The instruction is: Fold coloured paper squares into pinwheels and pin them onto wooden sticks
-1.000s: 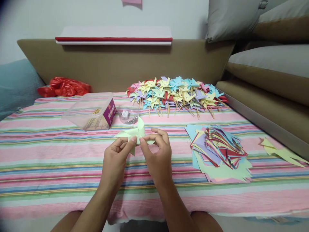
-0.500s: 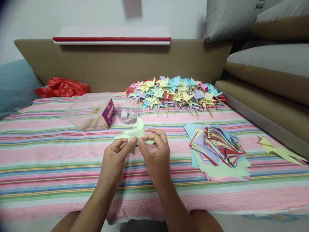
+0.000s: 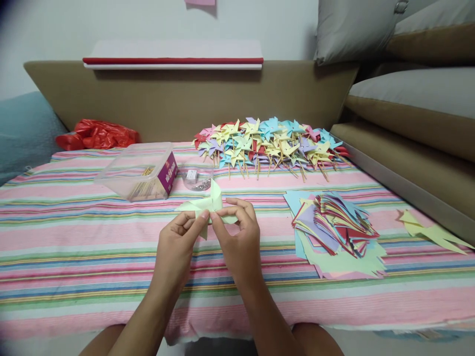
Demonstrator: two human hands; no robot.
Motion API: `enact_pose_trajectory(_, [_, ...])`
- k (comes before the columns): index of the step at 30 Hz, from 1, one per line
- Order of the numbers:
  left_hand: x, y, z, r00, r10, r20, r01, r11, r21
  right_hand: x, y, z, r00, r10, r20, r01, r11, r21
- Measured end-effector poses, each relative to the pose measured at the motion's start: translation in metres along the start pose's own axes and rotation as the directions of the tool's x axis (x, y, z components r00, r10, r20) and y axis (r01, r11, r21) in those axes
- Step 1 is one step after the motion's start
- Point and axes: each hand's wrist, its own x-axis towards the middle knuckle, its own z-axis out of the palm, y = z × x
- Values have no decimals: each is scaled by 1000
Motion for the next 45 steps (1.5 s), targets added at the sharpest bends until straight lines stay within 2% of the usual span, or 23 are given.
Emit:
enact_pose_trajectory(3, [0,3,0,1000,4,17,-4,1000,14,1,-2,0,995,91,-30,-88,993,83])
enact_pose_trajectory(6, [1,7,-2,998,7,63,-11,997,72,5,-5,-6,984,170,58,-175,978,110])
enact_pose_trajectory(11, [4,11,-6,991,64,118,-87,976,202,13,-5,-17,970,133,204,-157,981,110])
enact_pose_trajectory(20, [6,24,-7,974,140,179,-198,910,363,14,-13,-14,962,125,241,-157,981,119])
enact_pose_trajectory(23, [10,19,-4,969,151,194,-201,940,275,12,-17,-13,977,118,178,-136,986,92])
enact_pose_trajectory(25, [16,14,-5,978,108,180,-137,978,155,10,-17,-15,979,174,104,-184,979,93])
enact_pose_trajectory(27, [25,13,-10,991,40,130,-42,999,14,9,-16,-19,971,236,43,-239,969,64])
enact_pose_trajectory(29, [35,19,-20,999,9,47,-3,993,-118,10,-13,-24,969,245,36,-243,969,-55])
enact_pose_trajectory(31, [45,30,-35,998,38,-55,-49,976,-213,19,-11,-25,979,190,69,-169,956,-238])
enact_pose_trajectory(33, [52,43,-54,982,91,-165,-129,964,-231,39,-11,-16,982,65,177,24,889,-458])
enact_pose_trajectory(34, [54,50,-64,970,115,-213,-160,964,-210,53,-12,-7,963,-2,270,158,813,-561])
enact_pose_trajectory(35, [55,55,-74,957,134,-255,-183,967,-176,69,-13,5,919,-43,391,307,701,-644])
enact_pose_trajectory(36, [56,60,-83,945,151,-290,-198,970,-140,87,-14,19,854,-53,517,457,550,-699])
enact_pose_trajectory(37, [56,64,-92,933,165,-319,-209,972,-111,106,-15,35,816,-45,577,524,481,-703])
enact_pose_trajectory(39, [56,69,-106,911,175,-372,-219,973,-78,142,-14,70,751,6,661,599,417,-684])
enact_pose_trajectory(42, [56,75,-119,879,169,-446,-220,973,-64,183,-5,120,599,194,777,702,339,-626])
enact_pose_trajectory(44, [56,77,-122,864,162,-476,-220,973,-69,198,5,144,515,354,781,741,276,-613])
enact_pose_trajectory(45, [56,78,-123,859,155,-489,-220,973,-76,202,10,154,488,426,762,754,235,-614])
